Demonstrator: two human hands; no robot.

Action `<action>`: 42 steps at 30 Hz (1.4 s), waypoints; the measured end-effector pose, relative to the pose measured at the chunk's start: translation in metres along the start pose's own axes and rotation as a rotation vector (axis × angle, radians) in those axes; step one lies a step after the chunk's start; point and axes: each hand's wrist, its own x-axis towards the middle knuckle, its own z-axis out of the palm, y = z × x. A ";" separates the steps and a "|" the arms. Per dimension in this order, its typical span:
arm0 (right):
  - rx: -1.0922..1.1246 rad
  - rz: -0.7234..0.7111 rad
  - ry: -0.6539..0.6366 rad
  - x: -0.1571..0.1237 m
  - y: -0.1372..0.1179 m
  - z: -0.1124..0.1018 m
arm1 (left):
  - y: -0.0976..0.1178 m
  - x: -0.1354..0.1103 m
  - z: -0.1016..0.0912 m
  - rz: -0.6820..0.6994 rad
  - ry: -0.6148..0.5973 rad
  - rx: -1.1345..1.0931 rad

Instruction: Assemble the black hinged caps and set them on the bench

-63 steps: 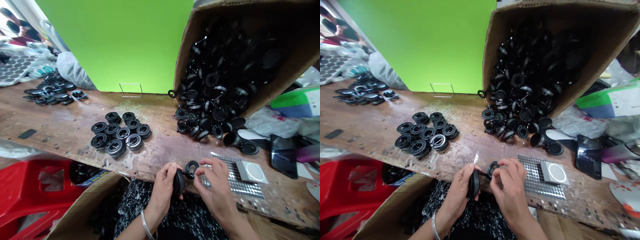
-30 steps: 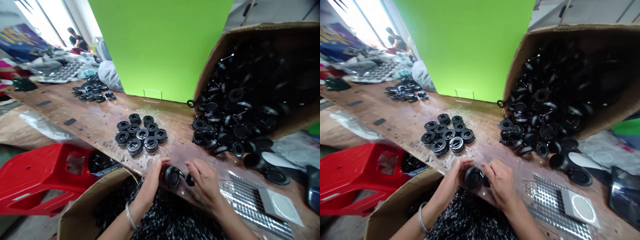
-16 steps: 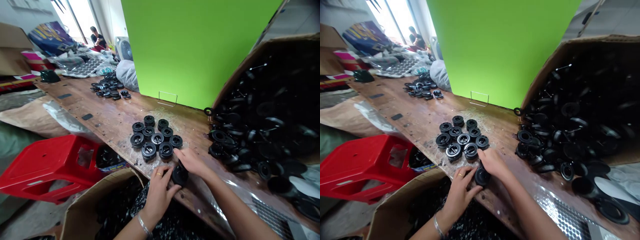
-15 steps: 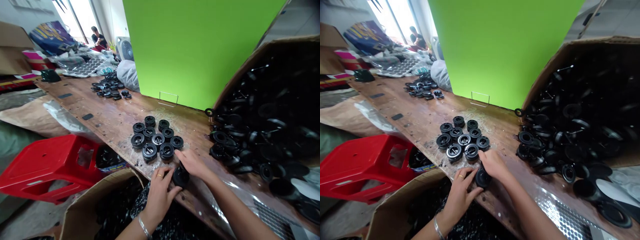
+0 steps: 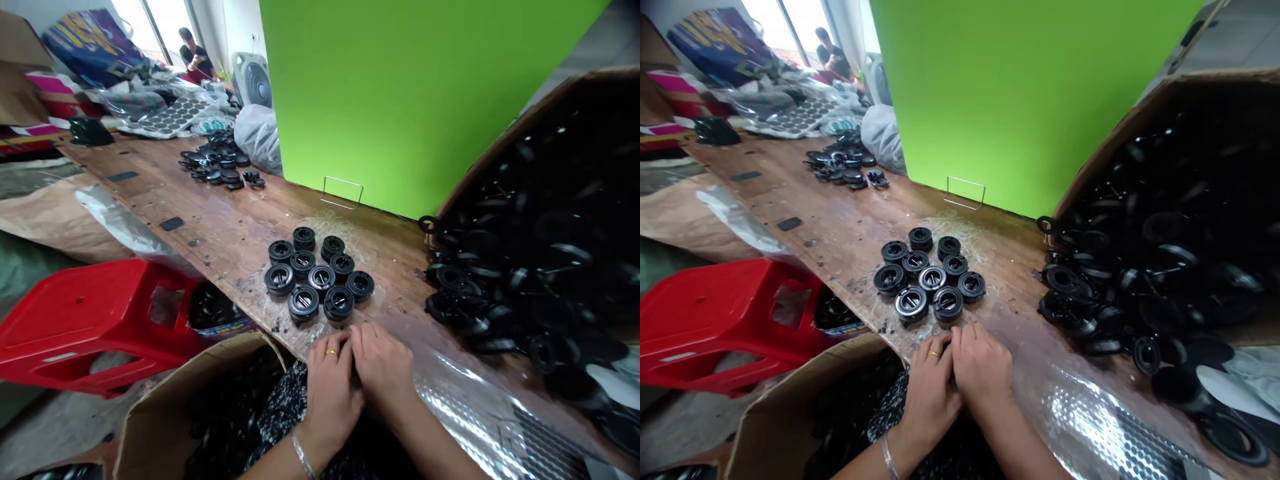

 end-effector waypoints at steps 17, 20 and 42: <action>0.142 0.037 -0.198 0.030 -0.006 -0.003 | -0.002 -0.002 -0.003 0.018 -0.039 -0.020; 0.190 0.057 -0.166 0.031 -0.003 0.000 | 0.000 0.000 -0.003 0.017 -0.047 0.005; 0.749 0.063 0.227 -0.001 0.043 0.011 | -0.032 0.043 -0.080 -0.027 0.312 0.042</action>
